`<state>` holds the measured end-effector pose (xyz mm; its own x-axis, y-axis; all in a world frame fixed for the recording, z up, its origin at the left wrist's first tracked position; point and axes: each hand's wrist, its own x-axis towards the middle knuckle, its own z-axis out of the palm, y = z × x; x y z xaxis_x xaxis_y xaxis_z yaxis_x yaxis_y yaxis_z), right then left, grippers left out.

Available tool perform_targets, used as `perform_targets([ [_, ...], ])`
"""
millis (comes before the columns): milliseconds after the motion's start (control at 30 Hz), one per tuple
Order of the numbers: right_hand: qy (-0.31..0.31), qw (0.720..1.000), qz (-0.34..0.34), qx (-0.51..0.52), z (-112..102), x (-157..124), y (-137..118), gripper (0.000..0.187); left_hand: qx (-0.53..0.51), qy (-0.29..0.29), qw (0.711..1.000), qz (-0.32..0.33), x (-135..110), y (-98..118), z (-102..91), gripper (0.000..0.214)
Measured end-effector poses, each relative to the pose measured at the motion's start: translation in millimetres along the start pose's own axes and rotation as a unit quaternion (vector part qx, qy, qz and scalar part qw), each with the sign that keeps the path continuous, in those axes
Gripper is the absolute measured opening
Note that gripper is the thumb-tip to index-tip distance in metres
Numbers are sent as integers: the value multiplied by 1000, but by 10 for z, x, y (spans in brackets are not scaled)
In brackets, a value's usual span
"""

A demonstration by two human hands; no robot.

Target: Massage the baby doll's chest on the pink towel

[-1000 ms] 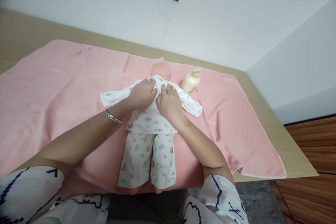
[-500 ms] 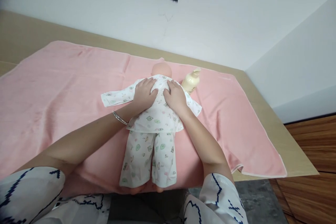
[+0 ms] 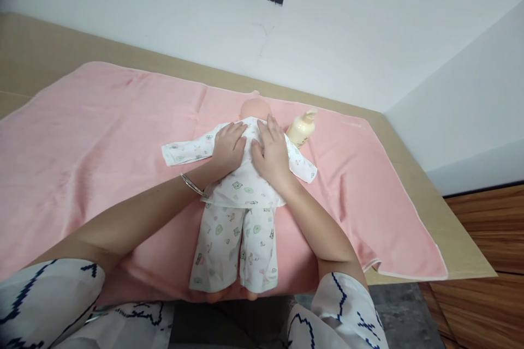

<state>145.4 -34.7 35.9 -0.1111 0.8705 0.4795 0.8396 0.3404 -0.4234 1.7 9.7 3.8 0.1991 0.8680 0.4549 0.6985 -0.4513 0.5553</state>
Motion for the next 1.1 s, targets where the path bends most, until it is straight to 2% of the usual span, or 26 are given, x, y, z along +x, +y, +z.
perform_targets([
  [67, -11, 1000, 2, -6, 16, -4, 0, 54, -2, 2, 1000, 0, 3, -2, 5, 49],
  [200, -83, 996, 27, -16, 22, 0, -26, 51, -4, 4, 1000, 0, 9, -4, 13, 47],
  [400, -1, 1000, -14, -17, -32, -14, -58, 54, -2, -5, 1000, 3, 12, 6, -15, 50],
  [533, -65, 997, 9, -29, 108, -11, -18, 51, -3, -9, 1000, 1, 26, -12, -3, 52],
  [633, -107, 994, 6, -29, 103, 21, -27, 50, -5, -19, 1000, -6, 37, -19, -2, 52],
  [733, -90, 995, -8, -32, -103, 74, -50, 53, -2, -56, 998, -21, 20, 79, -95, 55],
  [800, -49, 998, -9, -31, -319, 119, -19, 55, -27, -116, 993, -27, -11, 240, -220, 61],
  [867, 2, 1000, -6, -30, -545, 174, 77, 56, -103, -191, 976, -17, -30, 461, -350, 70],
  [933, 54, 998, -1, -31, -728, 241, 230, 57, -234, -215, 948, 8, 10, 686, -415, 64],
  [1000, 90, 995, 16, -38, -836, 313, 406, 60, -335, -199, 921, 7, 144, 854, -360, 56],
  [1033, 93, 994, 30, -43, -859, 347, 489, 62, -347, -197, 917, -4, 246, 904, -282, 57],
  [1100, 67, 995, 48, -54, -853, 403, 629, 64, -324, -176, 929, -29, 495, 932, -44, 60],
])
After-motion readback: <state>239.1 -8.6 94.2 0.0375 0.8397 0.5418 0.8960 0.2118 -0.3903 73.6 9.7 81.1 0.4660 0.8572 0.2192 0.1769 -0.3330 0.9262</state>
